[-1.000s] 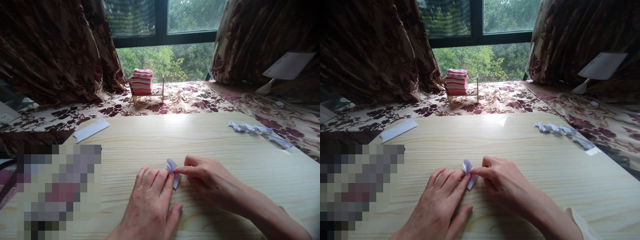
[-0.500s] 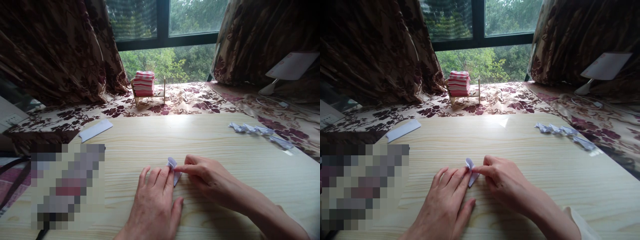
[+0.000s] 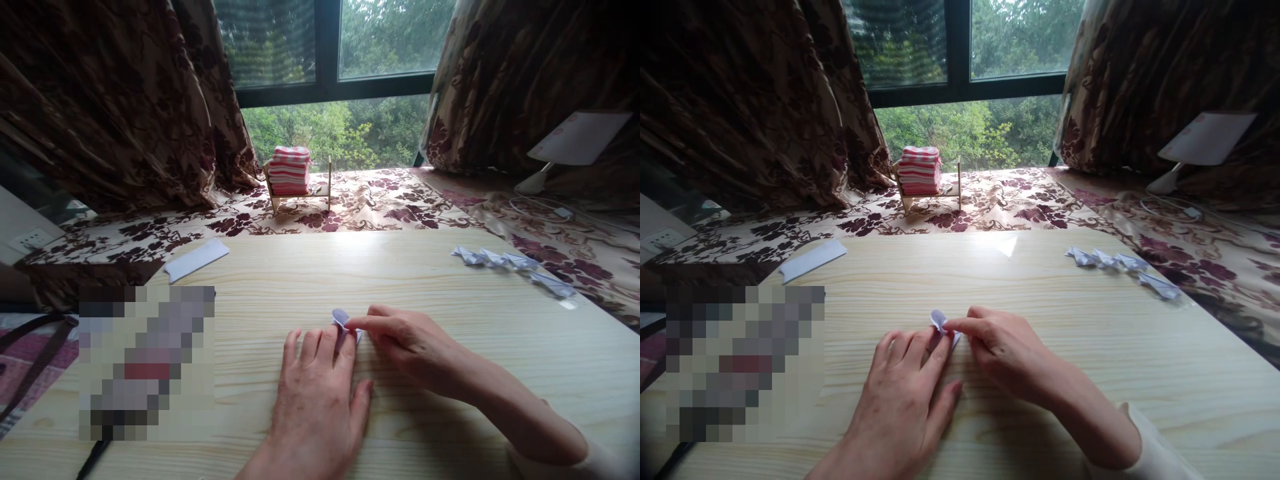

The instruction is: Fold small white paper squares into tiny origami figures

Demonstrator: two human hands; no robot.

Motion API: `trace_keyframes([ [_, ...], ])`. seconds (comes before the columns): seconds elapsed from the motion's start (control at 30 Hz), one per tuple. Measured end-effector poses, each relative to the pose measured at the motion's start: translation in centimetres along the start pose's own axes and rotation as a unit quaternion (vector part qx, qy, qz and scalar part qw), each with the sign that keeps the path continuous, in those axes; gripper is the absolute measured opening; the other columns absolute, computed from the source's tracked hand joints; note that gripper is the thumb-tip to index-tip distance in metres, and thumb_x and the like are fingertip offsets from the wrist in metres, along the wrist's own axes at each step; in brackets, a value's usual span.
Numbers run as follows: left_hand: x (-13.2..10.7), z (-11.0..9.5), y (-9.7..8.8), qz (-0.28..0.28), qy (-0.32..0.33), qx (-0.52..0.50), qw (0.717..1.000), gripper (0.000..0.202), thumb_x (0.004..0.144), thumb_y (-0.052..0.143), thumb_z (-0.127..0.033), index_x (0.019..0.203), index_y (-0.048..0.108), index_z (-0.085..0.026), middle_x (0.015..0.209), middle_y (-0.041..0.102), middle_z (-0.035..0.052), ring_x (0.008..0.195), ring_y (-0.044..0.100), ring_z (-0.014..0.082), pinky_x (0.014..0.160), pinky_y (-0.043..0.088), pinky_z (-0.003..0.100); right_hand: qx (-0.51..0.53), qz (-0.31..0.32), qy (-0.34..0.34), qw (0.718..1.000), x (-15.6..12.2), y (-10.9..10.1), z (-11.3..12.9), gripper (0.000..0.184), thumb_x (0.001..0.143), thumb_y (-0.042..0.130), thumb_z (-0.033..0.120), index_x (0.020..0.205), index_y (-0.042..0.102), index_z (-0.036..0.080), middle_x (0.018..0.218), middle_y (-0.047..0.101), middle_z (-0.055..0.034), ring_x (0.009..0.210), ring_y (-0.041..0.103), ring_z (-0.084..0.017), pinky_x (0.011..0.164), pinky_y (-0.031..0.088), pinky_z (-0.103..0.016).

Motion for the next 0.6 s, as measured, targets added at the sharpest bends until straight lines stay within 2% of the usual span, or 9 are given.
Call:
trace_keyframes([
  [0.1,0.1,-0.2,0.2,-0.001,-0.014,0.003,1.0,0.043,0.085,0.05,-0.037,0.122,0.056,-0.016,0.115,0.06,0.0099,0.104,0.05,0.028,0.097,0.032,0.055,0.024,-0.015,-0.003,1.0,0.1,0.0,-0.4,0.043,0.085,0.04,0.008,0.117,0.063,0.026,0.087,0.066,-0.0021,0.073,0.061,-0.013,0.067,0.045,-0.022],
  [0.17,0.1,-0.2,0.1,-0.008,-0.012,0.007,1.0,0.044,0.085,0.05,-0.037,0.123,0.055,-0.015,0.115,0.06,0.0107,0.104,0.05,0.0282,0.097,0.032,0.055,0.048,-0.05,-0.002,0.998,0.1,-0.1,-0.7,0.041,0.085,0.04,0.009,0.117,0.062,0.023,0.093,0.066,-0.0034,0.077,0.062,-0.014,0.07,0.046,-0.024],
  [0.3,-0.2,0.6,-0.5,-0.004,0.032,0.015,0.999,0.043,0.086,0.049,-0.038,0.122,0.056,-0.016,0.117,0.06,0.0105,0.105,0.05,0.0279,0.099,0.031,0.055,0.078,-0.104,-0.005,0.991,0.0,-0.1,-0.6,0.036,0.085,0.04,0.008,0.113,0.061,0.018,0.088,0.065,-0.0047,0.071,0.059,-0.012,0.066,0.046,-0.024],
  [0.43,-0.3,1.5,-1.1,0.023,0.089,0.022,0.996,0.04,0.087,0.048,-0.035,0.123,0.055,-0.019,0.121,0.06,0.0079,0.109,0.05,0.0262,0.1,0.03,0.052,0.07,-0.119,-0.081,0.987,0.0,0.0,0.7,0.035,0.085,0.041,0.007,0.112,0.06,0.017,0.09,0.062,-0.0059,0.064,0.055,-0.01,0.059,0.044,-0.022],
  [0.5,-0.4,1.7,-1.1,0.016,0.092,0.029,0.995,0.04,0.088,0.047,-0.035,0.124,0.054,-0.019,0.122,0.06,0.0077,0.11,0.05,0.0267,0.1,0.03,0.052,0.044,-0.121,-0.126,0.984,0.1,0.1,1.2,0.036,0.086,0.04,0.007,0.115,0.058,0.019,0.094,0.061,-0.0071,0.069,0.056,-0.011,0.061,0.044,-0.022],
  [0.6,-0.8,1.6,-0.6,-0.012,0.08,0.045,0.996,0.041,0.088,0.046,-0.035,0.124,0.055,-0.018,0.123,0.06,0.009,0.111,0.05,0.028,0.099,0.03,0.053,-0.013,-0.111,-0.149,0.982,0.3,0.5,1.5,0.037,0.086,0.042,0.007,0.116,0.057,0.021,0.097,0.061,-0.0073,0.072,0.057,-0.011,0.062,0.044,-0.022],
])
Point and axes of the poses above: each hand's wrist, its own x-axis towards the middle knuckle, its own y-axis out of the palm, z = x × y, the point moved 3 cm from there along x, towards the middle knuckle
